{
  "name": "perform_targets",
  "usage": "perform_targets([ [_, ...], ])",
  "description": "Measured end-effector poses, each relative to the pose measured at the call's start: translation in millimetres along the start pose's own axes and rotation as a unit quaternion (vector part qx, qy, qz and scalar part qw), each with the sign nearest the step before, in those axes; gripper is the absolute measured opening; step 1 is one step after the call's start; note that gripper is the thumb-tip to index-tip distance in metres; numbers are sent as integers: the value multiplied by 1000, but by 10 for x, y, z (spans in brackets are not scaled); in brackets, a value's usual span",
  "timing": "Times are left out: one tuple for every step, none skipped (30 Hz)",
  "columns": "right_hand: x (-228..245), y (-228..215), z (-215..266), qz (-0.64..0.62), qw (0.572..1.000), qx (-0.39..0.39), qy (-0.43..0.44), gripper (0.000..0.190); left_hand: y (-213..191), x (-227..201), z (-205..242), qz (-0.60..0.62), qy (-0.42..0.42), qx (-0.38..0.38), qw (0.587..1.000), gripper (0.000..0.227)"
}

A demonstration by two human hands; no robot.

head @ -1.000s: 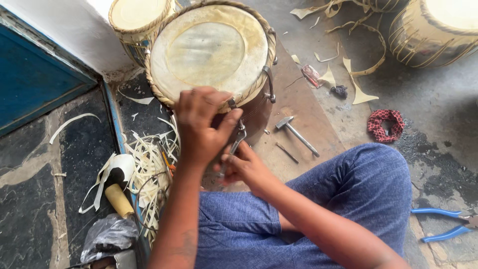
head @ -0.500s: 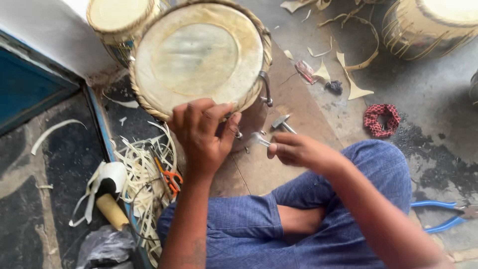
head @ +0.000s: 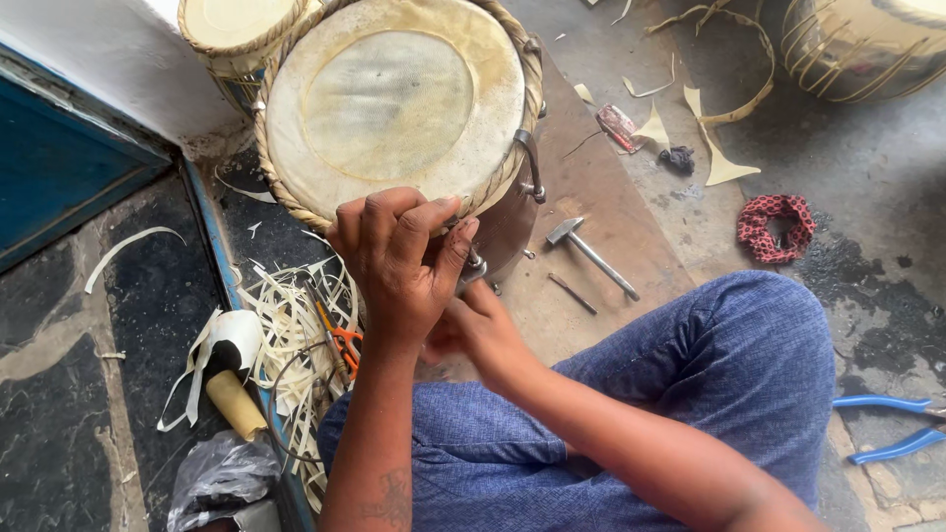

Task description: The person repairs a drum by hand using a wrench, a hammer, and pliers. They tighten bolts around the drum's rim, tap the edge with a hammer, and handle small metal pins.

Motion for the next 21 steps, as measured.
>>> perform_targets([
  [5, -111, 24, 43, 999, 16, -28, 31, 7, 11, 1, 1, 1, -3, 1000, 24],
  [27, -336, 57, 122, 992, -1, 28, 28, 11, 21, -2, 1, 2, -5, 1000, 23],
  [130, -630, 88, 199, 976, -18, 84, 26, 12, 26, -2, 2, 4, -7, 1000, 23],
  [409, -897, -14, 202, 974, 65, 83, 22, 33, 9, 12, 2, 2, -7, 1000, 22],
  [598, -1020, -94, 203, 965, 147, 81, 18, 66, -19, 20, 2, 1, -6, 1000, 22],
  [629, -1061, -79, 220, 960, 153, 85, 20, 88, -37, -4, 4, 5, -8, 1000, 22],
  [680, -1103, -21, 237, 954, 160, 89, 24, 71, -55, -9, -1, -1, -8, 1000, 21],
  [728, -1114, 24, 253, 949, 166, 91, 30, 47, -68, -20, -5, -6, -9, 1000, 21],
  [739, -1107, 75, 281, 948, 135, 70, 28, 32, -67, -36, -9, -10, -10, 1000, 21],
  [677, -1091, 182, 310, 943, 107, 58, 26, 18, -67, -20, -1, -9, -12, 1000, 21],
  [605, -1065, 278, 339, 936, 79, 45, 24, 16, -53, -11, 7, -7, -15, 1000, 21],
  [481, -988, 364, 291, 951, 87, 58, 18, 8, -50, 6, 12, -8, -16, 1000, 21],
  [333, -883, 433, 242, 963, 94, 72, 16, 19, -55, 13, 2, -11, -20, 1000, 21],
  [206, -779, 457, 187, 974, 98, 83, 18, 41, -59, 3, -6, -8, -21, 1000, 20],
  [138, -680, 433, 184, 973, 120, 66, 19, 51, -80, 10, -14, -6, -21, 1000, 20],
  [82, -570, 385, 179, 972, 142, 48, 21, 41, -87, 18, -7, -6, -15, 1000, 20],
  [40, -459, 342, 174, 971, 163, 29, 22, 19, -80, 19, -1, -7, -8, 1000, 21],
  [45, -362, 249, 170, 975, 144, 10, 23, 9, -60, -18, 4, -4, -8, 1000, 21],
  [55, -262, 157, 165, 978, 124, -8, 25, 6, -48, -50, 7, 2, -11, 1000, 22],
  [29, -188, 112, 162, 981, 105, -19, 27, 0, -51, -28, 10, 0, -11, 1000, 22],
  [-20, -108, 63, 104, 991, 83, -9, 29, -6, -48, -5, 12, -1, -11, 1000, 22],
])
Point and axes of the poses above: each hand's wrist, its own z-axis away from the middle knuckle, its own y-axis out of the palm, x = y × z, the point moved 3 cm from there along -z, towards the middle knuckle, and after that the axes turned 2 degrees about -z, right-handed, at the moved point
